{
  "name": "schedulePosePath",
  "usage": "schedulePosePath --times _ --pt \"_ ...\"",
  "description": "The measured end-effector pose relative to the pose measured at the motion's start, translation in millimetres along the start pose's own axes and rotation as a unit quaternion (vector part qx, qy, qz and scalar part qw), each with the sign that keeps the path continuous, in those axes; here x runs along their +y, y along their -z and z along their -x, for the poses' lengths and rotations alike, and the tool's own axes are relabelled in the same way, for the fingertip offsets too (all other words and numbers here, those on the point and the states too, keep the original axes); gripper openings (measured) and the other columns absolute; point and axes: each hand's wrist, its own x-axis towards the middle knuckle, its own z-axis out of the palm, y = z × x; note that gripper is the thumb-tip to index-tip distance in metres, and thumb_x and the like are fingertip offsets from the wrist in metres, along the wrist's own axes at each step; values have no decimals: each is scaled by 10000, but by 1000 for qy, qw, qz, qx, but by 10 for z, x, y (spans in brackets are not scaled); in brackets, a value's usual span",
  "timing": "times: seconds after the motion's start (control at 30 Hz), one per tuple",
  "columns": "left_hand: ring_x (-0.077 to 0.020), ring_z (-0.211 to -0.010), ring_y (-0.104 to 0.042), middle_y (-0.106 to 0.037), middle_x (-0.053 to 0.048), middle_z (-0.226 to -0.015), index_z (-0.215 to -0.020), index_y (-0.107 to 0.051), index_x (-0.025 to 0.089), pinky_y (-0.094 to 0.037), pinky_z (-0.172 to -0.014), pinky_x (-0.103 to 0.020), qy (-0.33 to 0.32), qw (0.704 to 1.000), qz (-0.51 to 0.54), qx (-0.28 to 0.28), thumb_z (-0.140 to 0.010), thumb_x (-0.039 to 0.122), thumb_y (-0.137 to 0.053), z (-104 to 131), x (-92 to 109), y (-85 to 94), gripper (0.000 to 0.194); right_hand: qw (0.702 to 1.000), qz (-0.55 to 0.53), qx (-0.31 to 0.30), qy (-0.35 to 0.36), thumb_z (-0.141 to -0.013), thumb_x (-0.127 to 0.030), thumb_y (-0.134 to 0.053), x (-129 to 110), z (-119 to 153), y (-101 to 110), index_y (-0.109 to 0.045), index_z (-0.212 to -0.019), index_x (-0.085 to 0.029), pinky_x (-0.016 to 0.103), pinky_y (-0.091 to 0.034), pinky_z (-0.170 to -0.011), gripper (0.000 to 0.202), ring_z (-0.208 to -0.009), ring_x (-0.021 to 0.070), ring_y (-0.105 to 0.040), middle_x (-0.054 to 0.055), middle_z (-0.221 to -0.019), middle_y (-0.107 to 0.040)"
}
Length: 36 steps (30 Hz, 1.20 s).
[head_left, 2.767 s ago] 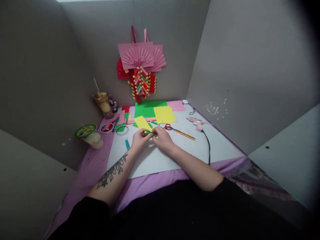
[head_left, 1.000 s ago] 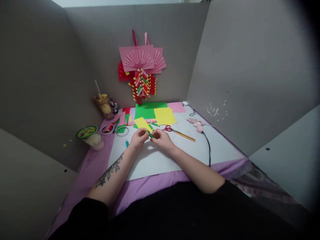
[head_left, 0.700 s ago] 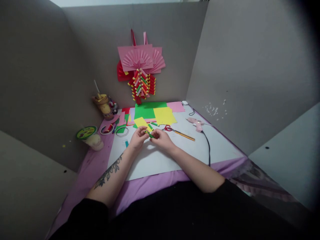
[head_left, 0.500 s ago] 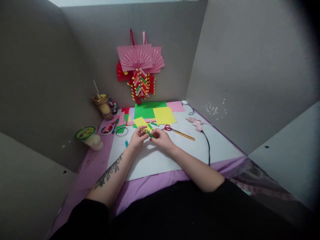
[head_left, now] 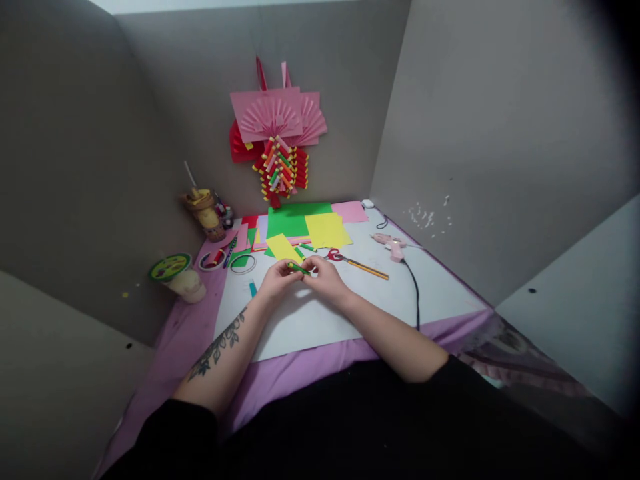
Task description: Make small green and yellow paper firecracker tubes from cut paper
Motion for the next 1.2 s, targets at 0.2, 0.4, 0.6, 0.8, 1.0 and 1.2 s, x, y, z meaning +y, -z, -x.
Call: schedulePosePath --times 0.2,0.4,0.6,0.8,1.0,1.2 --pt "-123 -662 -587 -641 9 -708 -770 -648 165 -437 -665 -250 -16 999 33 29 -563 270 -856 -18 2 17 312 998 48 25 34 -690 -231 -656 41 10 20 -598 -845 -222 385 -443 -853 166 -998 238 -534 51 -948 -562" --pt "-99 -650 -552 -608 34 -690 -761 -632 171 -426 -661 -231 8 994 97 46 -548 265 -864 -19 2 12 329 997 46 42 35 -716 -251 -644 16 14 23 -581 -816 -224 392 -442 -867 122 -1005 238 -536 54 -956 -537" --pt "-97 -721 -588 -637 19 -786 -814 -624 168 -440 -705 -227 30 985 162 58 -545 267 -876 -9 -23 -27 382 994 41 66 71 -731 -232 -633 7 19 -2 -564 -795 -213 386 -440 -865 96 -978 232 -540 58 -928 -542" --pt "-105 -752 -607 -655 6 -836 -832 -610 171 -459 -734 -237 39 983 168 58 -534 278 -891 -3 -6 -59 423 993 43 78 76 -741 -224 -613 5 27 -17 -547 -775 -225 392 -438 -878 74 -975 231 -537 52 -905 -549" --pt "-97 -743 -602 -644 15 -816 -831 -611 169 -458 -730 -227 35 984 167 48 -549 278 -889 -1 -13 -54 411 994 33 76 70 -722 -208 -616 4 25 -19 -554 -776 -225 380 -450 -850 84 -966 228 -544 49 -905 -557" --pt "-97 -754 -602 -649 17 -818 -826 -622 171 -461 -748 -229 43 984 166 42 -557 272 -882 1 -6 -57 388 995 32 68 72 -726 -191 -616 13 31 -17 -598 -811 -225 369 -450 -857 93 -986 220 -548 51 -944 -557"
